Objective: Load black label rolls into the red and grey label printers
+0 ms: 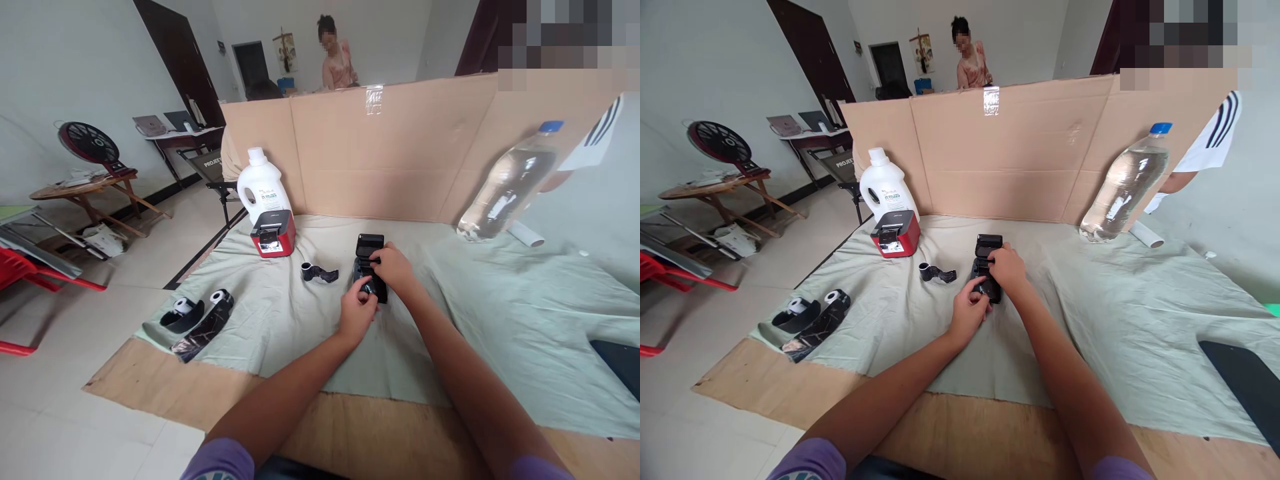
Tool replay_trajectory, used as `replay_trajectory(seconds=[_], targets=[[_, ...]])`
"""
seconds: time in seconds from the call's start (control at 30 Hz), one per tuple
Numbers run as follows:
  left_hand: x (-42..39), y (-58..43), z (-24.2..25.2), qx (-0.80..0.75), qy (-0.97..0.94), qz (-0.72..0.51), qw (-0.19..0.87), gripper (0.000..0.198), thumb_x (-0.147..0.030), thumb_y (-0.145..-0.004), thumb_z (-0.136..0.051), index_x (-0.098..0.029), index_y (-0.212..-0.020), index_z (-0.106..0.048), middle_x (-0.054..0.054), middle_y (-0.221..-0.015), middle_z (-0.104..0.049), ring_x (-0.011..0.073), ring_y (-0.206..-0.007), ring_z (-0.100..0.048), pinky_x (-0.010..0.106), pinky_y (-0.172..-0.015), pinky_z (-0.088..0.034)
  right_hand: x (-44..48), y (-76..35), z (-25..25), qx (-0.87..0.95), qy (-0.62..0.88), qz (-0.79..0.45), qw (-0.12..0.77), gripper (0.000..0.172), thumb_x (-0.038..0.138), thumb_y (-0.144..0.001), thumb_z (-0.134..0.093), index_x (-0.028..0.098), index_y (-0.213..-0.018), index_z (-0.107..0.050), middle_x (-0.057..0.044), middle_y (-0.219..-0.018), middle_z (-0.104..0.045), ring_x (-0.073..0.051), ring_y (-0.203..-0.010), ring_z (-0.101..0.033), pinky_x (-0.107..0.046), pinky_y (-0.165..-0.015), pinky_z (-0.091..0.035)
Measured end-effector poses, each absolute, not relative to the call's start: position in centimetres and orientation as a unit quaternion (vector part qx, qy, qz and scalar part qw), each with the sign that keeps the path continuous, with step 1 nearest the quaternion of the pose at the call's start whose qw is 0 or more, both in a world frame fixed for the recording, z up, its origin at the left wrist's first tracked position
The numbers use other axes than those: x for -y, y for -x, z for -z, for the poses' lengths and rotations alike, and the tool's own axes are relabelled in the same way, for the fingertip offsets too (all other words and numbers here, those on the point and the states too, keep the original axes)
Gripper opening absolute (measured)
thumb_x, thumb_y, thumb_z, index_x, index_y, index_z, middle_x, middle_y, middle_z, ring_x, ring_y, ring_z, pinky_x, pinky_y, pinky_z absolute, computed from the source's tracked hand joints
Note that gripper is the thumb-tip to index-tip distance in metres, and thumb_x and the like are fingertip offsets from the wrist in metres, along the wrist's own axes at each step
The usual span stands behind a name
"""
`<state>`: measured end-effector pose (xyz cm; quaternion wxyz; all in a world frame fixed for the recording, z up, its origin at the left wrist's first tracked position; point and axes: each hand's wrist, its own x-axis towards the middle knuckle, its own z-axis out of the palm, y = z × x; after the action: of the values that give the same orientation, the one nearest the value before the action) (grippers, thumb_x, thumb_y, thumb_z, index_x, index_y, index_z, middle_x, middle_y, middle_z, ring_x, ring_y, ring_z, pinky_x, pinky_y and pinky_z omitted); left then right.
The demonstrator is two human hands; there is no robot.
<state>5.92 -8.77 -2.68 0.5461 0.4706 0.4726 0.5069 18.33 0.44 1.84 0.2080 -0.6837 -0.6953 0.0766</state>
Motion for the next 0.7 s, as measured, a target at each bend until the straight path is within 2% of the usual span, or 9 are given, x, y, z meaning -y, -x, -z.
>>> replay_trajectory(seconds=[0.07, 0.13, 0.2, 0.33, 0.43, 0.53, 0.7], targets=[[8.7, -5.9, 2.7, -0.478, -0.471, -0.510, 0.538, 0.036, -0.017, -0.075, -0.058, -0.015, -0.109, -0.068, -0.007, -0.052, -0.054, 0.0076, -0.040, -0.044, 0.018, -0.041, -0.033, -0.7, -18.6, -1.9, 0.669, 0.687, -0.054, 0.280, 0.034, 0.028, -0.091, -0.058, 0.018, -0.121, -0.067, -0.015, -0.125, -0.061, -0.027, -0.103, -0.063, -0.037, -0.088, -0.049], [8.7, -5.9, 2.8, -0.481, -0.476, -0.515, 0.527, 0.020, -0.017, -0.073, -0.057, -0.016, -0.090, -0.068, -0.007, -0.050, -0.051, 0.0078, -0.041, -0.045, 0.019, -0.042, -0.032, -1.2, -19.0, -1.7, 0.660, 0.671, -0.046, 0.334, 0.048, 0.029, -0.093, -0.055, 0.013, -0.138, -0.053, -0.017, -0.133, -0.059, -0.027, -0.106, -0.062, -0.038, -0.093, -0.048], [8.6, -5.9, 3.0, -0.478, -0.483, -0.523, 0.515, 0.012, -0.017, -0.073, -0.056, -0.017, -0.080, -0.065, -0.007, -0.049, -0.050, 0.0079, -0.042, -0.045, 0.019, -0.044, -0.034, -1.8, -19.5, -1.5, 0.676, 0.645, -0.063, 0.351, 0.052, 0.026, -0.093, -0.052, 0.013, -0.143, -0.048, -0.017, -0.137, -0.059, -0.025, -0.103, -0.063, -0.038, -0.096, -0.047], [8.7, -5.7, 3.1, -0.484, -0.488, -0.522, 0.506, 0.008, -0.018, -0.072, -0.056, -0.018, -0.074, -0.064, -0.006, -0.049, -0.051, 0.0083, -0.044, -0.046, 0.020, -0.047, -0.035, -2.5, -20.8, -1.7, 0.705, 0.607, -0.085, 0.357, 0.035, 0.024, -0.091, -0.053, 0.016, -0.124, -0.063, -0.012, -0.122, -0.066, -0.020, -0.084, -0.062, -0.037, -0.091, -0.048], [9.1, -5.4, 3.1, -0.494, -0.492, -0.510, 0.504, 0.008, -0.018, -0.072, -0.056, -0.018, -0.073, -0.064, -0.006, -0.050, -0.052, 0.0088, -0.045, -0.047, 0.020, -0.049, -0.036, -2.2, -21.6, -2.5, 0.746, 0.568, -0.103, 0.333, 0.023, 0.021, -0.085, -0.062, 0.017, -0.107, -0.067, -0.008, -0.107, -0.066, -0.016, -0.074, -0.059, -0.033, -0.083, -0.048], [9.3, -5.1, 3.1, -0.500, -0.497, -0.502, 0.501, 0.009, -0.019, -0.072, -0.055, -0.018, -0.074, -0.065, -0.005, -0.049, -0.052, 0.0092, -0.045, -0.047, 0.020, -0.049, -0.036, -1.6, -22.1, -3.4, 0.780, 0.542, -0.129, 0.285, 0.019, 0.016, -0.081, -0.066, 0.016, -0.099, -0.067, -0.006, -0.102, -0.063, -0.014, -0.071, -0.058, -0.030, -0.078, -0.046], [9.6, -5.0, 3.2, -0.496, -0.520, -0.497, 0.486, 0.010, -0.020, -0.073, -0.055, -0.017, -0.074, -0.065, -0.005, -0.049, -0.053, 0.0094, -0.045, -0.046, 0.021, -0.049, -0.035, -0.3, -22.0, -4.0, 0.796, 0.544, -0.136, 0.226, 0.019, 0.014, -0.081, -0.066, 0.019, -0.099, -0.068, -0.006, -0.104, -0.060, -0.016, -0.076, -0.058, -0.030, -0.078, -0.046]])
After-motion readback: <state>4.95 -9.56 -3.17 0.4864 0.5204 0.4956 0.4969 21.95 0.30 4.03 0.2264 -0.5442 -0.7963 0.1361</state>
